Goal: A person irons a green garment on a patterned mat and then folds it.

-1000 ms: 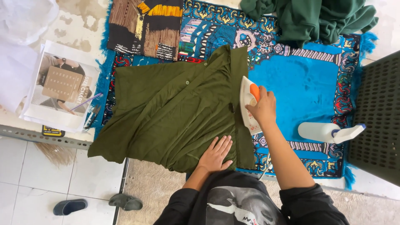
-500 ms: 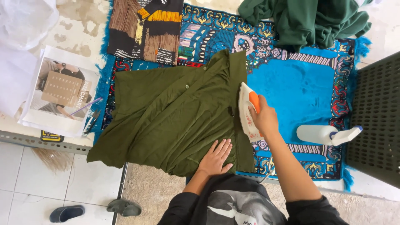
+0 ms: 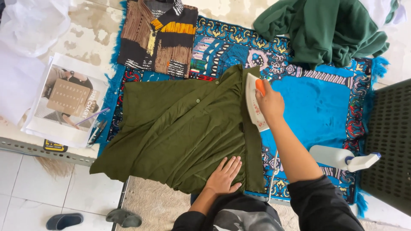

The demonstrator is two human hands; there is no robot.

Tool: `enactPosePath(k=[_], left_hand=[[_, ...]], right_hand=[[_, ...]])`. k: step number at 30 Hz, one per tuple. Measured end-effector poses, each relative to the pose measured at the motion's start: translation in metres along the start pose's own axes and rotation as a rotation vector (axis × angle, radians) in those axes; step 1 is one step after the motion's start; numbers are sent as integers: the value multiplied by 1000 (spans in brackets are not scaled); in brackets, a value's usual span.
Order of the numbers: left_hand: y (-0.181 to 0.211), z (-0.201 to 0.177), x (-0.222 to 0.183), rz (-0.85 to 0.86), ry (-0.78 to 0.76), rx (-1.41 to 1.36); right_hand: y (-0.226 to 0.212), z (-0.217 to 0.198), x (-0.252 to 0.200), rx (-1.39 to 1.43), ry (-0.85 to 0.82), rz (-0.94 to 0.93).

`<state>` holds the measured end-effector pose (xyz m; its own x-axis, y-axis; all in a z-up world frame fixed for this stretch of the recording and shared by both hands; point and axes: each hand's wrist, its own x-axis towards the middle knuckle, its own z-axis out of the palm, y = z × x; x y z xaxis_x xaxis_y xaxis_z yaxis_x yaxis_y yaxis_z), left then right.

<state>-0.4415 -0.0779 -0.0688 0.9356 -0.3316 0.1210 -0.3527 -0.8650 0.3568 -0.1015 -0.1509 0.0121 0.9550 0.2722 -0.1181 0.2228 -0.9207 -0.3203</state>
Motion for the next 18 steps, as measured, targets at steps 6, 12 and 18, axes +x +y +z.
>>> enactPosePath(k=[6,12,18], left_hand=[[0,-3,0,-7,-42,61],[-1,-1,0,-4,-32,48],[-2,6,1,-1,31,34]], right_hand=[[-5,-7,56,27,-62,83],[-3,-9,25,21,-136,92],[-10,-13,-10,-58,-164,76]])
